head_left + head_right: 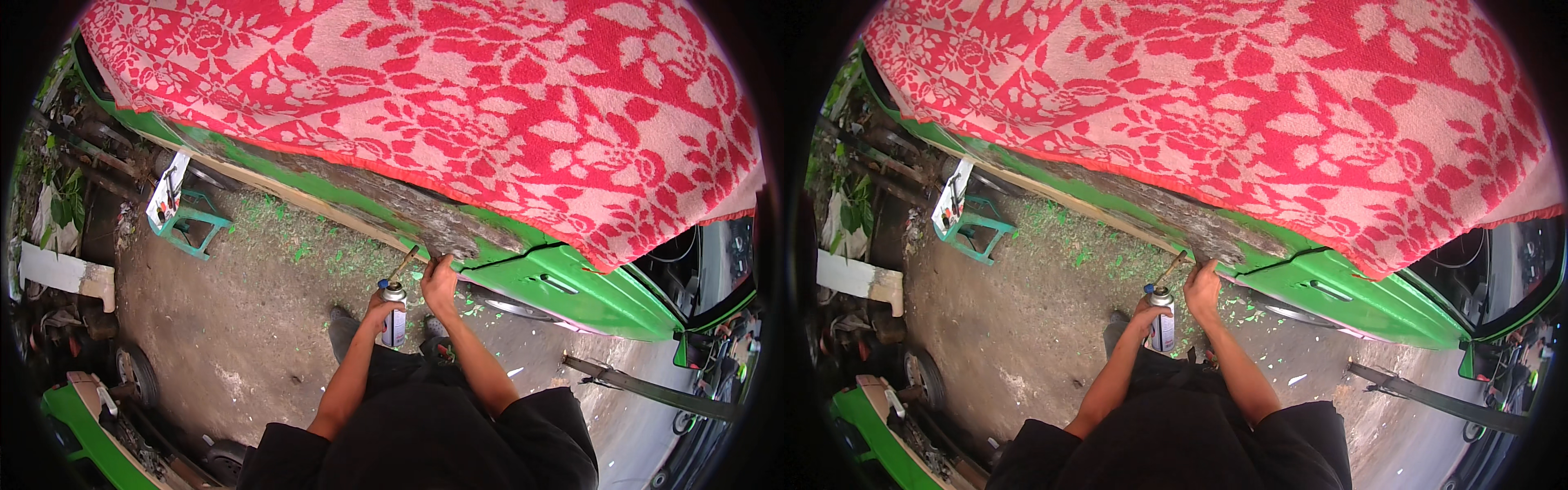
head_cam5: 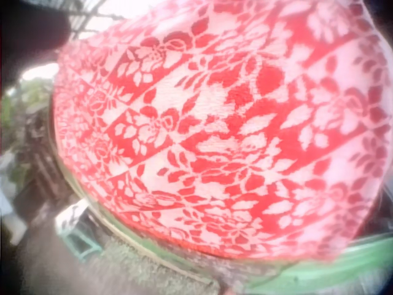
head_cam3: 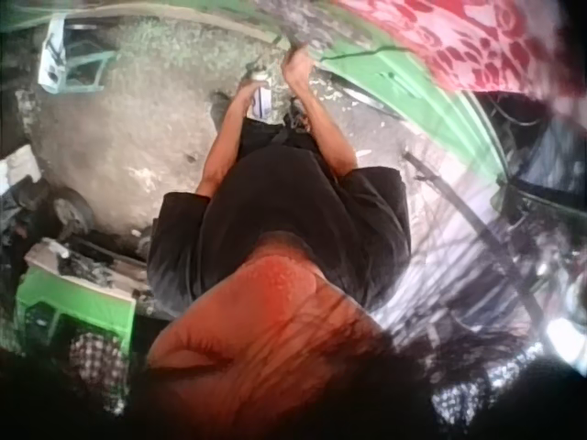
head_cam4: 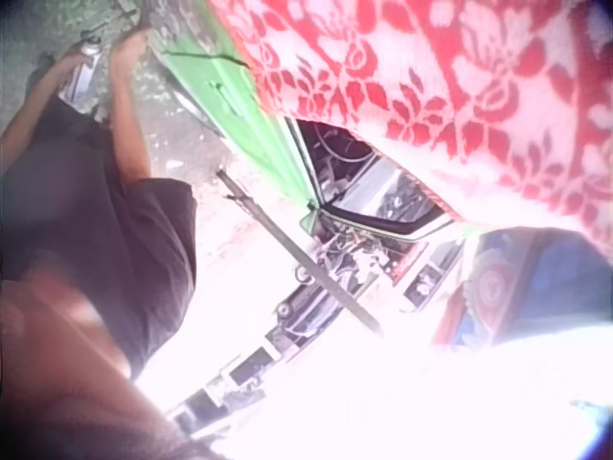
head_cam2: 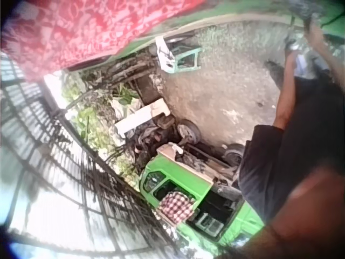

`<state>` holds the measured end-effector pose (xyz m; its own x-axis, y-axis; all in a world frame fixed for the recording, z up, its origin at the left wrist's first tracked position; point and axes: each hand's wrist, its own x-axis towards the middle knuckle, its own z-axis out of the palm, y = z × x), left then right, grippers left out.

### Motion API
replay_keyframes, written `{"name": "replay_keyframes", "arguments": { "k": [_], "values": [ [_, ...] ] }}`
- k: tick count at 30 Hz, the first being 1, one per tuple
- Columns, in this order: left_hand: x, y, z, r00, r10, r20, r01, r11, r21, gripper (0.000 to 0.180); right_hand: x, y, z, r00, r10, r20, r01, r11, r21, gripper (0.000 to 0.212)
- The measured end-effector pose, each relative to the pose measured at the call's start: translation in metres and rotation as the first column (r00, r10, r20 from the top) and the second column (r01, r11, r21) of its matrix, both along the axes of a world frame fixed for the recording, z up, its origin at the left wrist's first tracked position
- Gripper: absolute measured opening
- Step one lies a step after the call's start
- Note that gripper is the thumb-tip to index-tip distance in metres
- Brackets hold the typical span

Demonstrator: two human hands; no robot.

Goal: The person scrapes the side of a green car with a metal scraper while holding a spray can in the other hand. The car is partially covered by a red and white patterned cloth.

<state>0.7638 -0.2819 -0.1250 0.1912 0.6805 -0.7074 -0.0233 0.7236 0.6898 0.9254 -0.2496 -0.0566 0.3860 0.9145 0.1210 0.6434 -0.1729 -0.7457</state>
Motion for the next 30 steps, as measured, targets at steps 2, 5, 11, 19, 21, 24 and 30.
{"name": "replay_keyframes", "arguments": {
  "k": [2, 5, 11, 19, 21, 24, 30],
  "values": [
    [-0.013, 0.006, -0.009, 1.0, 0.012, 0.003, -0.012, 1.0, 0.026, 0.047, -0.009, 0.001, 0.011, 0.999, 0.0, -0.034, -0.001, 1.0, -0.025, 0.019],
    [-0.007, 0.011, -0.01, 0.995, -0.048, 0.087, 0.045, 0.998, 0.037, 0.039, -0.01, 0.008, -0.001, 0.998, -0.039, 0.046, 0.042, 0.998, -0.054, 0.023],
    [-0.024, 0.02, -0.009, 0.989, -0.097, 0.112, 0.094, 0.995, 0.033, 0.035, -0.026, 0.01, 0.009, 0.998, -0.064, 0.008, 0.064, 0.994, -0.094, 0.024],
    [-0.034, 0.033, 0.001, 0.982, -0.168, 0.086, 0.165, 0.985, 0.043, 0.039, -0.039, 0.017, 0.006, 0.995, -0.089, 0.034, 0.092, 0.991, -0.101, 0.028],
    [-0.038, 0.035, 0.0, 0.979, -0.17, 0.109, 0.166, 0.985, 0.052, 0.039, -0.048, 0.017, 0.005, 0.992, -0.103, 0.075, 0.11, 0.989, -0.098, 0.029],
    [-0.047, 0.04, -0.001, 0.97, -0.209, 0.125, 0.203, 0.977, 0.064, 0.04, -0.049, 0.017, 0.007, 0.993, -0.116, 0.035, 0.119, 0.986, -0.118, 0.029],
    [-0.049, 0.048, -0.009, 0.976, -0.216, 0.031, 0.214, 0.975, 0.05, 0.043, -0.06, 0.022, 0.002, 0.989, -0.131, 0.065, 0.136, 0.987, -0.086, 0.027]
  ]
}}
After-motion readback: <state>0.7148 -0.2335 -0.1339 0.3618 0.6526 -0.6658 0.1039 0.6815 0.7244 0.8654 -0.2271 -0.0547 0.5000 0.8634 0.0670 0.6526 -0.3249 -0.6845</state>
